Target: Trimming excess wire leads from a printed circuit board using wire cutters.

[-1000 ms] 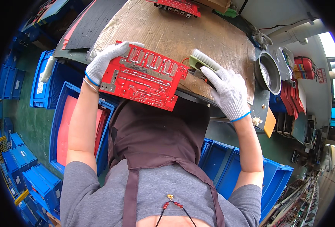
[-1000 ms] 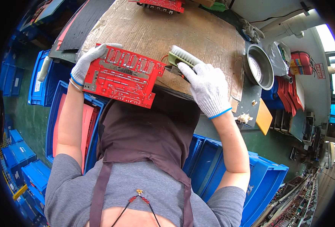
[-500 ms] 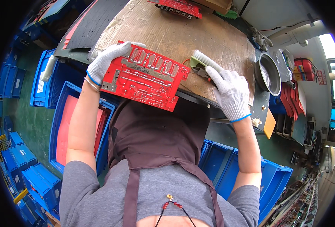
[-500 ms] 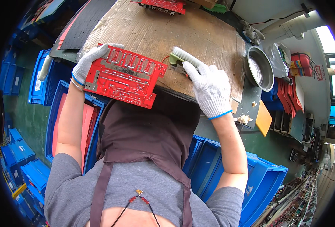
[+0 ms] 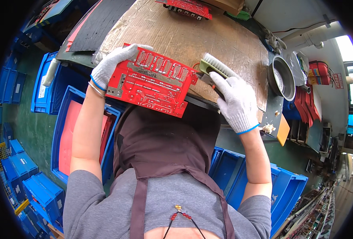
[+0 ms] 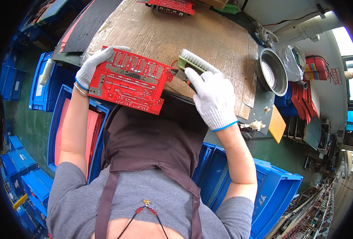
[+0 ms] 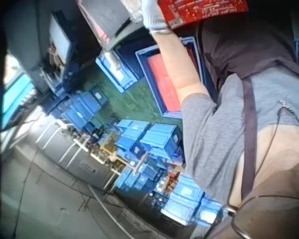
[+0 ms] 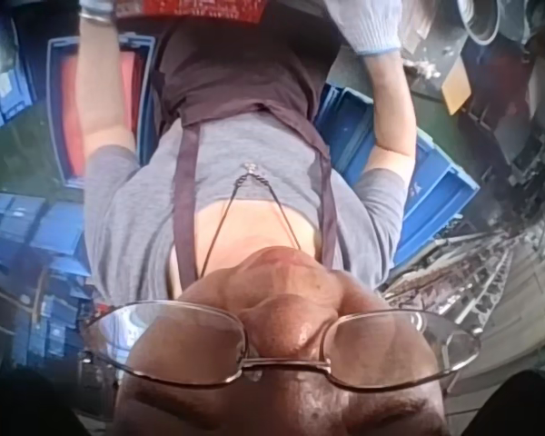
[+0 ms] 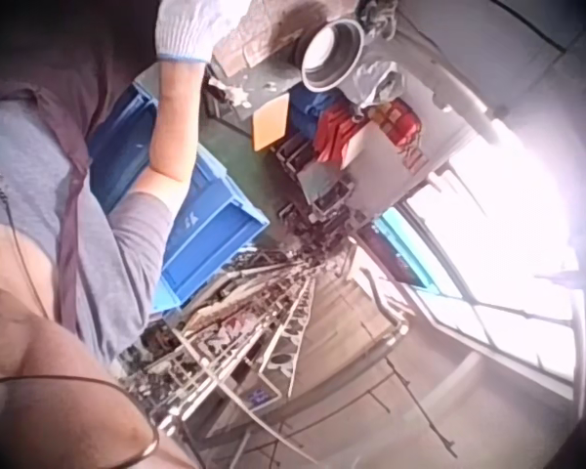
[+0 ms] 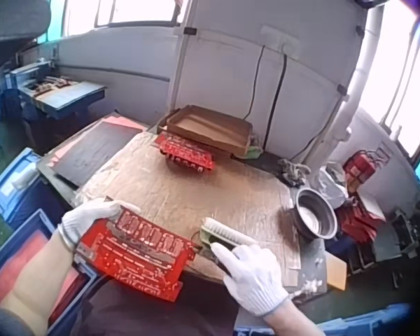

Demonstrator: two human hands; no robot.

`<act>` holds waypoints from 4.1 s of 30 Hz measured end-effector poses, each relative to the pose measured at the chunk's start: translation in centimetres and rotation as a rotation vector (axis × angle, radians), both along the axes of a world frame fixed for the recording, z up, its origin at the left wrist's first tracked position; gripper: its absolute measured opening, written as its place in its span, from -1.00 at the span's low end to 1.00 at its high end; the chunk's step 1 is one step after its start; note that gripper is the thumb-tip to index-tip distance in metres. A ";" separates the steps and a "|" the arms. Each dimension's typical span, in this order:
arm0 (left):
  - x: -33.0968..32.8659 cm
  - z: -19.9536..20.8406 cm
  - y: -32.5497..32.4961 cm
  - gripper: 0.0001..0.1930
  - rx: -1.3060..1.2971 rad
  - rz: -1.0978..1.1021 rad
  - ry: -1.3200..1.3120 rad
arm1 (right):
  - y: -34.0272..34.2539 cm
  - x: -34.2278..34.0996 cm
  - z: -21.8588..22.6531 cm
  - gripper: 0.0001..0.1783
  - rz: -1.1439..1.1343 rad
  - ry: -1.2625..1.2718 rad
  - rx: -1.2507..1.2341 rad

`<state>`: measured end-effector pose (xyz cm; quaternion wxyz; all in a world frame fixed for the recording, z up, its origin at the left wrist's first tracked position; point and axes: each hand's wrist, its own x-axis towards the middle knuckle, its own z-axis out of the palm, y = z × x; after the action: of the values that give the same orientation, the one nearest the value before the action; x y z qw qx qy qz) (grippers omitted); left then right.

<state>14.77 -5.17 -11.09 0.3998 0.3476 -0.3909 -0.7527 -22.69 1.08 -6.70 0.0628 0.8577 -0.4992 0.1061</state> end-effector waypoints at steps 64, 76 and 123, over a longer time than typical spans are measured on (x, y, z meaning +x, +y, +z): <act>0.1 -1.4 0.3 -0.35 -0.006 0.010 0.133 | 3.5 11.4 -0.2 -0.45 -0.392 -0.210 0.192; -0.1 -0.7 0.7 -0.30 -0.083 0.043 0.057 | 3.2 10.3 -0.4 -0.43 -0.468 -0.286 0.226; -1.1 -3.1 1.2 -0.28 -0.029 0.095 0.221 | 1.8 9.3 0.4 -0.41 -0.007 -0.277 -0.027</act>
<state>13.67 -3.97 -14.18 0.4808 0.2749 -0.3382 -0.7608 -13.36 2.86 -6.26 0.0049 0.8321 -0.5046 0.2300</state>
